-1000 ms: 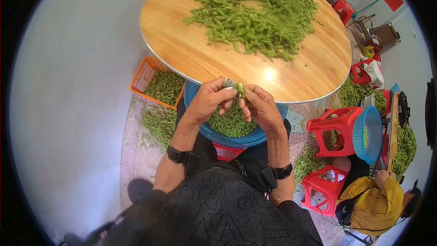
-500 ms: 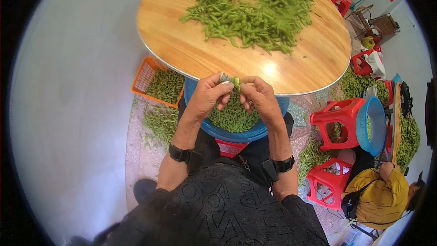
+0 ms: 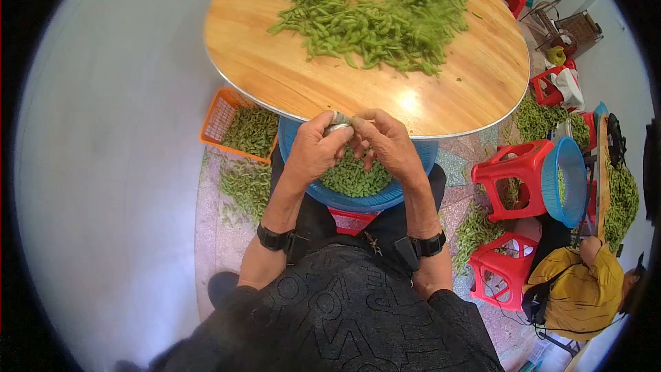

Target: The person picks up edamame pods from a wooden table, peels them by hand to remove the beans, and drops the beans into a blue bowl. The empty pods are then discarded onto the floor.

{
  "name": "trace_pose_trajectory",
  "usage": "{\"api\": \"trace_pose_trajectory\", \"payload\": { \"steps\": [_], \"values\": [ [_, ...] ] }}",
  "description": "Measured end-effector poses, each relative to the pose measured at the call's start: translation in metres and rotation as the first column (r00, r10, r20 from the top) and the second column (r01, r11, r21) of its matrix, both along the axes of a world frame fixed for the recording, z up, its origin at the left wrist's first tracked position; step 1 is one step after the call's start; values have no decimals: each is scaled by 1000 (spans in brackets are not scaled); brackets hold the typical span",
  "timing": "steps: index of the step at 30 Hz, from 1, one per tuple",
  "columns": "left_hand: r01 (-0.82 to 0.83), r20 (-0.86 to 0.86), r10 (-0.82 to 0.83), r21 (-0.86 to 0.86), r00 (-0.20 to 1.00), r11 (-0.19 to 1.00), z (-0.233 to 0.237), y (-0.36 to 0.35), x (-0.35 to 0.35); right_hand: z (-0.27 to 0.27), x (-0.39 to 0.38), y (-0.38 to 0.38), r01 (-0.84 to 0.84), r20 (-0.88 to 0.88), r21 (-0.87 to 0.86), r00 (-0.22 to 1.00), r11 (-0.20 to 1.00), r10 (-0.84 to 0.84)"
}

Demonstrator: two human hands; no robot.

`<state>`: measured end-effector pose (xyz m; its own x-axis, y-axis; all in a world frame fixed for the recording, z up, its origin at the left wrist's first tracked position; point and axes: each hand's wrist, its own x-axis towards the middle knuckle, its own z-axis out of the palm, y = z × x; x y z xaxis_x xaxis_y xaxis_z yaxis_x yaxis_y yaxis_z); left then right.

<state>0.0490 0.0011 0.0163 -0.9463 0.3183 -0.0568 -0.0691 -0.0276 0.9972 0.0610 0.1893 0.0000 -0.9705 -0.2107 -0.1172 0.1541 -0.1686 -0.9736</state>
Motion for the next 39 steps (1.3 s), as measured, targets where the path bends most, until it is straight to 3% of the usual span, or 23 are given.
{"api": "trace_pose_trajectory", "payload": {
  "steps": [1,11,20,33,35,39],
  "values": [
    [24,83,-28,53,996,998,-1,-2,-2,-1,0,0,2,-2,-1,1000,1000,-2],
    [-20,165,-16,215,986,976,-11,-2,-6,-9,-5,3,-24,149,-59,988,998,33],
    [-13,68,3,141,998,990,-15,3,1,-2,-7,-4,-4,206,-173,978,985,40],
    [-80,46,70,285,997,955,-20,9,11,-3,-4,-2,-58,207,-292,971,955,122],
    [-94,61,79,309,995,946,-21,9,13,-2,-2,-4,-36,212,-259,973,965,93],
    [-55,-28,62,202,998,978,-17,5,14,10,4,-2,-28,188,-153,980,988,57]
  ]
}}
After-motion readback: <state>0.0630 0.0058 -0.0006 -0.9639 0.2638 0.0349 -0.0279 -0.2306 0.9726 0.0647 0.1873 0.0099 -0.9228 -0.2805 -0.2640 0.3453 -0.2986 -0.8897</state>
